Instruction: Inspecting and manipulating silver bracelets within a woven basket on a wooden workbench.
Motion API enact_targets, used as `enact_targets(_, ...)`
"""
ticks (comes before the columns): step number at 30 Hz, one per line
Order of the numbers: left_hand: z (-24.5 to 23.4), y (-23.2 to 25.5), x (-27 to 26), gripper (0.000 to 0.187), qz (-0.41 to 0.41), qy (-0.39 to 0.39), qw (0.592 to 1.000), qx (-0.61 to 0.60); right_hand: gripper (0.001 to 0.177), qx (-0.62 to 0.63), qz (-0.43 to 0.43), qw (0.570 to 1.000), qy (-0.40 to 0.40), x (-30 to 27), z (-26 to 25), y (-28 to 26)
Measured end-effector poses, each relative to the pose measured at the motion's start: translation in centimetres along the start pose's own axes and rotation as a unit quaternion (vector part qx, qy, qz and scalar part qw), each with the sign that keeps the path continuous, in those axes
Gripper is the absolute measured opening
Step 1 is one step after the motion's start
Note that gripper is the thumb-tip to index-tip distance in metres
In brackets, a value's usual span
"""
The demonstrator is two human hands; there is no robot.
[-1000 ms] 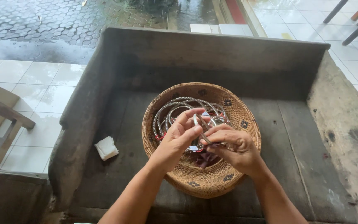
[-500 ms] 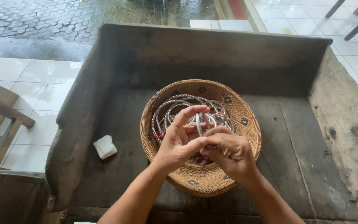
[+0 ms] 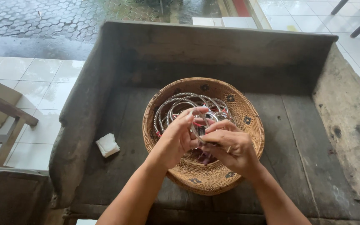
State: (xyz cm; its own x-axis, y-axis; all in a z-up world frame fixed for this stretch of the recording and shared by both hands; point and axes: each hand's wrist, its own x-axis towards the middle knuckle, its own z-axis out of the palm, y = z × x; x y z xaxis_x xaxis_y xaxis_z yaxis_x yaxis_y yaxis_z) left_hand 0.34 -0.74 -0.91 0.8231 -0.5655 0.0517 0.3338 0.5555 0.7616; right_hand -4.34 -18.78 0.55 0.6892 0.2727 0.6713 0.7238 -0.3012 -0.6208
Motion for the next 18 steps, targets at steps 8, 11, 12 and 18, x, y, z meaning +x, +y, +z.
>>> enact_targets(8,-0.1,-0.7,0.1,0.063,0.030,-0.030,0.998,-0.043,0.022,-0.014,0.042,0.999,-0.004,-0.5,-0.8,0.0)
enact_targets(11,-0.6,-1.2,0.2,0.063,0.057,-0.027,0.998,0.008,0.019,-0.036,0.032,0.999,-0.004,-0.2,-0.6,-0.8)
enact_targets(12,-0.8,-1.4,0.2,0.063,0.074,-0.022,0.996,0.048,0.017,-0.040,0.026,0.999,0.002,0.1,-0.5,-1.3)
enact_targets(18,0.9,-0.2,-0.7,0.066,0.124,-0.014,0.984,0.127,0.014,-0.006,0.059,0.998,0.015,-1.1,0.0,0.2)
